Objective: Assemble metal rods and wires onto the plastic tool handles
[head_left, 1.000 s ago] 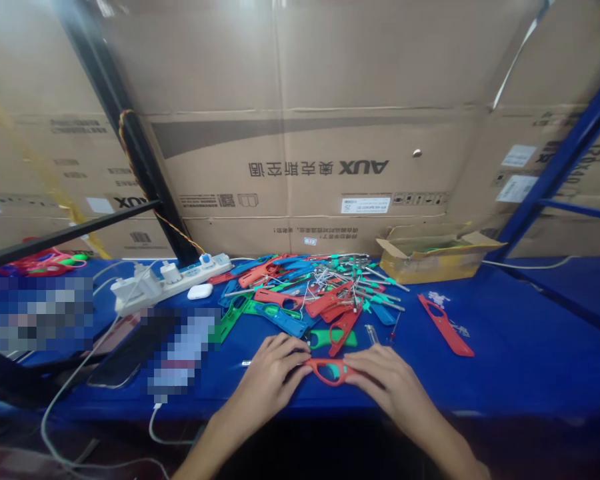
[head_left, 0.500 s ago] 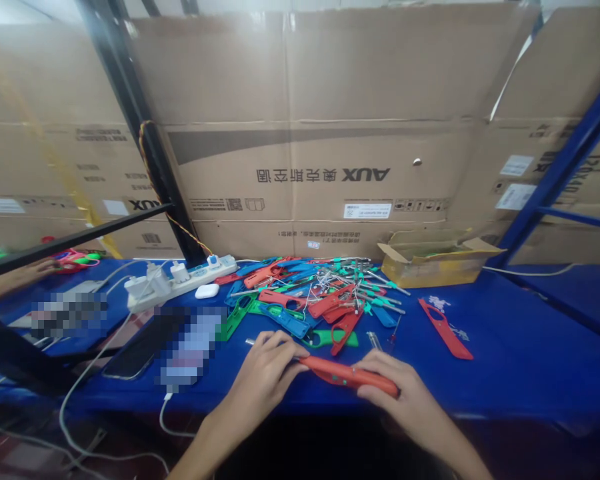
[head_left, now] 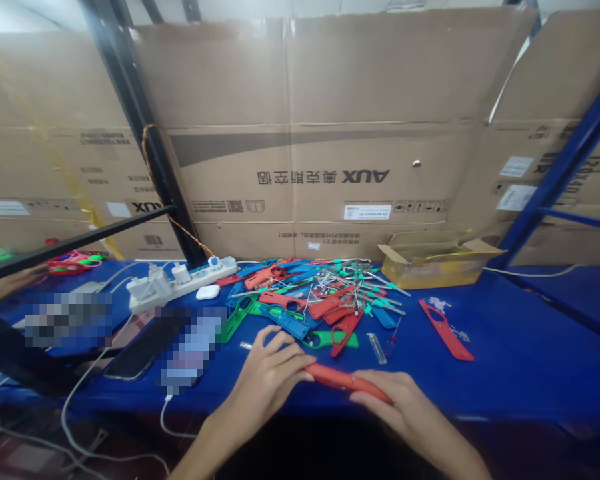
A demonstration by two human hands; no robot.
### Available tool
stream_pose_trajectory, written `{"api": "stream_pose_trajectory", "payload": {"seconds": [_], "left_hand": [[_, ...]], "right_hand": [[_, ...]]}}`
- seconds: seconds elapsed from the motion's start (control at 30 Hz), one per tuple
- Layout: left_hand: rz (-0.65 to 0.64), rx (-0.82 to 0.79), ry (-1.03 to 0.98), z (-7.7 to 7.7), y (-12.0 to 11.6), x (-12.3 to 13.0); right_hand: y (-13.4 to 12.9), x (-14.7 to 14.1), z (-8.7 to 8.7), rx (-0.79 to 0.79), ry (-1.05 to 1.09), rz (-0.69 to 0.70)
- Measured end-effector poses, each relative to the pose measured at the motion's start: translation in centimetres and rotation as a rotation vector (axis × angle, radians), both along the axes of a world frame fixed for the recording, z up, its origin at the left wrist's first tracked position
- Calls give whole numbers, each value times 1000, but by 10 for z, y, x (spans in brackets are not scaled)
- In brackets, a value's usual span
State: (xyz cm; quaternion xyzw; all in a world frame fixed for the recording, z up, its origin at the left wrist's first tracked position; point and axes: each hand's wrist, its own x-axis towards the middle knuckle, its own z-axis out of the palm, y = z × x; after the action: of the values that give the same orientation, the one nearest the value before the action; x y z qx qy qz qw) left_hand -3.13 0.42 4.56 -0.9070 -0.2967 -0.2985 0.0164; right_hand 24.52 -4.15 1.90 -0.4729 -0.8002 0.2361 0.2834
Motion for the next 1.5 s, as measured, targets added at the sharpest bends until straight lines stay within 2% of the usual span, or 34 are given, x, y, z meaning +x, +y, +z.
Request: {"api": "stream_pose_trajectory", "payload": {"seconds": [0.17, 0.27, 0.33, 0.4, 0.47, 0.57, 0.63, 0.7, 0.77, 0.87, 0.97, 1.1, 1.2, 1.27, 1.33, 1.4, 1.5], "left_hand": [[-26, 111, 3, 7, -6, 6], [13, 154, 6, 13, -15, 8], [81, 231, -68, 14, -21, 7], [140, 318, -235, 12, -25, 6], [119, 306, -415, 9, -28, 5], [68, 29, -565, 5, -27, 7], [50, -288, -586, 6, -26, 12], [-45, -636, -566, 9, -25, 20], [-190, -908, -568, 14, -26, 30], [-365, -1147, -683, 17, -25, 49], [-472, -1280, -842, 10, -22, 66], [-493, -1312, -1015, -9, -21, 74], [-526, -1322, -1043, -15, -25, 72], [-560, -1291, -1088, -12, -25, 72], [-599, -1229, -1182, -6, -23, 71], [-624, -1198, -1257, -1, -19, 69], [-636, -1267, -1249, -1, -13, 66]], "right_hand": [[-5, -15, -9, 72, -168, -66], [-7, -25, -16, 36, -68, -112], [-7, -29, -16, -145, 119, -117], [-7, -32, -13, -415, 358, -99], [-8, -34, -10, -645, 588, -68], [-10, -36, -6, -853, 891, 18], [-13, -38, -4, -943, 1051, 75], [-15, -38, -4, -980, 1139, 107], [-16, -38, -5, -986, 1159, 137], [-15, -39, -12, -986, 1150, 189], [-13, -44, -21, -949, 1163, 169], [-10, -52, -25, -861, 1122, 142], [-6, -43, -9, -787, 909, 220], [-1, -29, 9, -661, 705, 210], [6, -13, 28, -467, 541, 50], [12, 0, 44, -306, 492, -141], [17, 6, 61, -139, 564, -218]]}}
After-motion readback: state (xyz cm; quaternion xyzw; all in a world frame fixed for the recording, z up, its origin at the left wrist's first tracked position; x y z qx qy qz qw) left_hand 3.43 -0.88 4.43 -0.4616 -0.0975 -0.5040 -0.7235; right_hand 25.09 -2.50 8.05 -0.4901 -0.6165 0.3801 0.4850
